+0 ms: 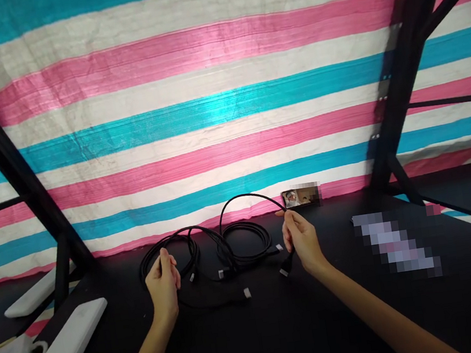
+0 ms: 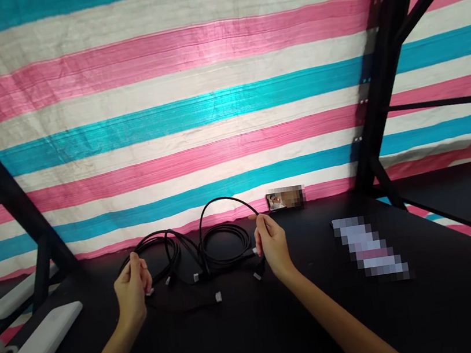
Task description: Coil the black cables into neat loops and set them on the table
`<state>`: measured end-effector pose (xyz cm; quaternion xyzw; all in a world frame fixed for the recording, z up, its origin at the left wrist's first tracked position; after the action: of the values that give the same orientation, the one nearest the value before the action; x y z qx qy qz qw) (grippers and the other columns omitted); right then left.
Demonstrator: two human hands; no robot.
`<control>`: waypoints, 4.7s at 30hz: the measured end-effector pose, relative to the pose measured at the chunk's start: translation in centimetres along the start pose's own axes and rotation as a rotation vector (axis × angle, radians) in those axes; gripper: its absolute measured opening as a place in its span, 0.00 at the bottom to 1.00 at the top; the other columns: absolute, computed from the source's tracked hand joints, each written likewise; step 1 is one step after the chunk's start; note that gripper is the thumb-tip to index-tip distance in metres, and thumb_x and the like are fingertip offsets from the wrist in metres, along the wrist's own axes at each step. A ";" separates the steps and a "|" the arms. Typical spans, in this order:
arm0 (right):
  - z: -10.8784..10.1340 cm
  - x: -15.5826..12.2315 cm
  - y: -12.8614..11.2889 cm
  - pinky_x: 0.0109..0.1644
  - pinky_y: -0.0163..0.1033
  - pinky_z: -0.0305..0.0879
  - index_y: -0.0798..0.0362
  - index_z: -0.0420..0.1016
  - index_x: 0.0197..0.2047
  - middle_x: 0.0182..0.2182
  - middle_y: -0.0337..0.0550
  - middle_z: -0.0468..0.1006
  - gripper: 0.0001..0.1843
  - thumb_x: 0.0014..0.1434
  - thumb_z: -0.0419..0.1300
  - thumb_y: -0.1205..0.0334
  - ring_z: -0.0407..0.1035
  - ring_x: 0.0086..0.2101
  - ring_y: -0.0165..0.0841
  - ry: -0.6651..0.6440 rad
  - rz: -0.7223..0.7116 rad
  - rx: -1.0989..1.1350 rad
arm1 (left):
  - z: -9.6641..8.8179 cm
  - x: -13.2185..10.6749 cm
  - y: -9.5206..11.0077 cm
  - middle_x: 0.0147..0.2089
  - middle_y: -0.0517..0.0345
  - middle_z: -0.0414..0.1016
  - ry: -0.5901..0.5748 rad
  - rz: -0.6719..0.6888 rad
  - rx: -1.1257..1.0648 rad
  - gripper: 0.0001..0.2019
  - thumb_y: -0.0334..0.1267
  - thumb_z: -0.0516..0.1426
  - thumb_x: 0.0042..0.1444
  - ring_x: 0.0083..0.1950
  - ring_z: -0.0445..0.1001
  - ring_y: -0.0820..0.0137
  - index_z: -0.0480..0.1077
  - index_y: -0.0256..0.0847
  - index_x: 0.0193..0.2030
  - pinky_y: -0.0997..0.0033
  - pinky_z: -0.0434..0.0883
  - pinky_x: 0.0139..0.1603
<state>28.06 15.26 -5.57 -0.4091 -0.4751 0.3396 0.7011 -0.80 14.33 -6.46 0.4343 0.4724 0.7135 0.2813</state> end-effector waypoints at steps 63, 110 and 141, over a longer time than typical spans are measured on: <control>1.4 -1.5 1.1 0.15 0.31 0.52 0.58 0.77 0.41 0.17 0.38 0.72 0.21 0.51 0.60 0.50 0.57 0.11 0.23 -0.354 0.006 -0.387 | 0.6 -0.3 1.5 0.11 0.71 0.51 -0.302 -0.013 0.026 0.17 0.49 0.55 0.54 0.12 0.51 0.83 0.68 0.35 0.27 0.80 0.48 0.16; 1.7 -1.4 -1.3 0.12 0.28 0.47 0.54 0.72 0.45 0.29 0.38 0.69 0.21 0.57 0.53 0.47 0.57 0.10 0.18 -0.466 0.012 -0.102 | 0.4 -1.4 3.9 0.16 0.67 0.54 -0.173 0.289 0.225 0.13 0.46 0.47 0.61 0.17 0.54 0.76 0.66 0.40 0.41 0.77 0.55 0.20; 4.7 6.4 -7.5 0.36 0.39 0.70 0.57 0.74 0.42 0.35 0.51 0.78 0.19 0.57 0.54 0.51 0.75 0.32 0.37 -0.349 -0.081 -0.335 | 1.7 0.3 20.1 0.15 0.69 0.47 0.184 0.416 -0.042 0.15 0.48 0.60 0.46 0.18 0.45 0.81 0.72 0.36 0.26 0.77 0.46 0.18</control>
<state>26.32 18.68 4.59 -0.4354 -0.6545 0.2933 0.5441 0.76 7.31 12.43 0.4495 0.3813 0.8025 0.0926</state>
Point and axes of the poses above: each hand's wrist, its own x-axis towards the middle knuckle, its own z-axis out of the palm, y = z × x, the point moved 2 cm from there along x, towards the middle knuckle
